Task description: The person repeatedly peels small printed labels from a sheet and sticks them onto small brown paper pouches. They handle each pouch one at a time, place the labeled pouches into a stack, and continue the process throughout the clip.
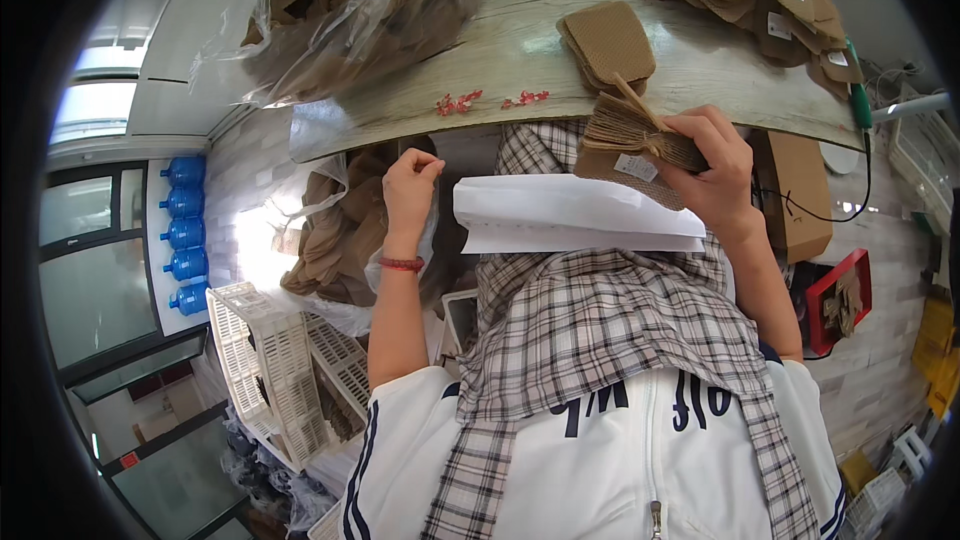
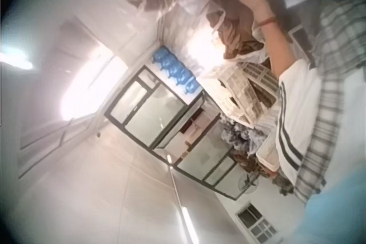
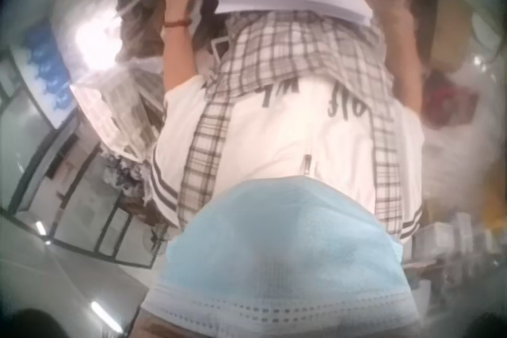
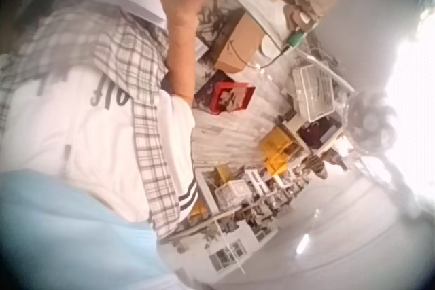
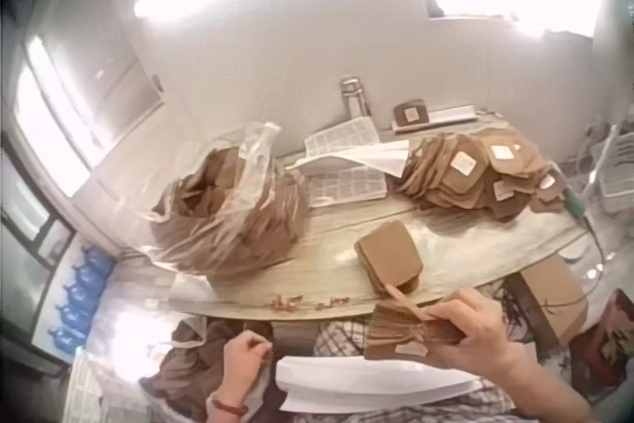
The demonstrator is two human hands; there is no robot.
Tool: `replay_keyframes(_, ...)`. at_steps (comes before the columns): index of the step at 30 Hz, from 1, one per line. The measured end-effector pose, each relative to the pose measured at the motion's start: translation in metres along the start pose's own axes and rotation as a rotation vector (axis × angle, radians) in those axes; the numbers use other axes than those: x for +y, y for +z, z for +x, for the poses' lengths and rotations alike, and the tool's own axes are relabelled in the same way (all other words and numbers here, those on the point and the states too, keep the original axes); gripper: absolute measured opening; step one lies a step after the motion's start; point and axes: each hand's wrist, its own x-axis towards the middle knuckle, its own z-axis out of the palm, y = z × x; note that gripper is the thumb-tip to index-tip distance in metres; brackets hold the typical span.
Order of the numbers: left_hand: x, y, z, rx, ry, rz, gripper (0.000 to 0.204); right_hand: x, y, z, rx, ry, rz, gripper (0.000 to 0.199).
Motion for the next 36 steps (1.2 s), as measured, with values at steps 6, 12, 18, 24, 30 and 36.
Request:
replay_keyframes(6,0.133,-0.007,-0.045,0.035,0.732,0.07,0.08,-0.005,0.002,0.006,-0.112,-0.035,0.015,0.042)
replay_keyframes(12,0.183,0.028,-0.052,-0.206,0.979,0.286,0.106,-0.013,-0.001,0.007,-0.2,-0.04,0.13,0.043)
replay_keyframes(18,0.175,0.053,-0.046,-0.499,0.666,-0.069,0.058,-0.005,-0.012,0.0,-0.284,0.143,0.272,0.048)
replay_keyframes(24,0.17,0.066,-0.047,-0.478,0.443,-0.309,0.036,-0.009,-0.003,0.002,-0.04,0.11,0.059,0.063)
replay_keyframes(30,0.164,0.071,-0.046,-0.512,0.33,-0.544,0.042,-0.012,0.003,-0.007,0.153,-0.153,-0.226,0.051)
replay_keyframes(36,0.162,0.074,-0.049,-0.51,0.319,-0.628,0.046,-0.018,0.011,-0.006,0.157,-0.018,-0.125,0.03)
